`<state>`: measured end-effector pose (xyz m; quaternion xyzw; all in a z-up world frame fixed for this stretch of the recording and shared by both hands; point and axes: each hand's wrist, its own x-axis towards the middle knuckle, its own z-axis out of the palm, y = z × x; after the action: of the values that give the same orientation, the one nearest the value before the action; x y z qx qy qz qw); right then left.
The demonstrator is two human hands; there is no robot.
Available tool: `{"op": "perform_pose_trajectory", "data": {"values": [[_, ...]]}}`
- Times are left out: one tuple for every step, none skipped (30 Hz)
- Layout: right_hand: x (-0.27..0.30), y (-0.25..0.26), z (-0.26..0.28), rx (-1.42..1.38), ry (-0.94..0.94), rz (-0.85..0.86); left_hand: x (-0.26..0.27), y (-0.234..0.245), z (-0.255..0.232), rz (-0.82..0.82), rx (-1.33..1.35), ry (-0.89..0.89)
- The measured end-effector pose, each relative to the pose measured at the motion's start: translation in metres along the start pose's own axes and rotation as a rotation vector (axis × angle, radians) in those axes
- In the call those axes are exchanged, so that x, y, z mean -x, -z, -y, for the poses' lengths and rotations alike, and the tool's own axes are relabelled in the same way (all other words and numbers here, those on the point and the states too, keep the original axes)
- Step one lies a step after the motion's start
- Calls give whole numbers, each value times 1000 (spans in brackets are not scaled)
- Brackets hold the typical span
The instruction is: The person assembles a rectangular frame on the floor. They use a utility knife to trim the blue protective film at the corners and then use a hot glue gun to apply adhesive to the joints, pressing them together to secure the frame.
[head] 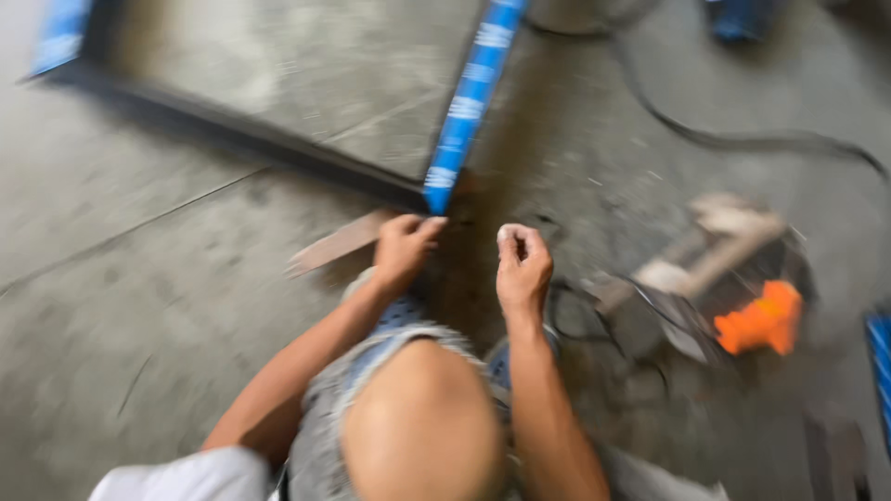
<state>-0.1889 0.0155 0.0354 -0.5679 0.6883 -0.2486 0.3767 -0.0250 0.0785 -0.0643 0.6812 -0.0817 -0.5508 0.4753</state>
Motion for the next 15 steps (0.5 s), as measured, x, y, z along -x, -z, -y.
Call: {"op": "perform_pose_trajectory", "data": {"values": [[-8,31,-16,15,-26,-79,5,-8,-8,83,-17,3],[-11,54,-30,36,118,-429,11,-5,-15,62,-33,13],[-10,76,-44,71,271,-776,15,2,-23,40,-50,22],[-9,110,-32,80,261,-800,14,-4,-22,65,-60,22],[-5,141,-19,86,220,-978,14,-8,-21,69,-49,16],[-3,165,-4,80,183,-1136,13,-3,-20,49,-34,6],[-17,192,-59,75,178,-1139,16,-8,-21,50,-40,2],[-37,221,-104,164,-102,-1191,18,-8,-25,49,-22,-8],[-58,255,-138,256,-386,-1222,21,-5,-29,47,-4,-18],[-63,270,-169,225,-361,-1197,24,-6,-27,13,9,-46],[-75,286,-193,224,-381,-1208,25,-6,-26,0,19,-48],[-96,305,-209,223,-396,-1219,24,-10,-27,-12,34,-51],[-103,303,-195,192,-367,-1193,22,-7,-34,-47,52,-80],[-98,307,-186,116,-456,-1147,25,-5,-34,-50,85,-66],[-94,311,-179,42,-545,-1095,27,-4,-33,-53,119,-53]]}}
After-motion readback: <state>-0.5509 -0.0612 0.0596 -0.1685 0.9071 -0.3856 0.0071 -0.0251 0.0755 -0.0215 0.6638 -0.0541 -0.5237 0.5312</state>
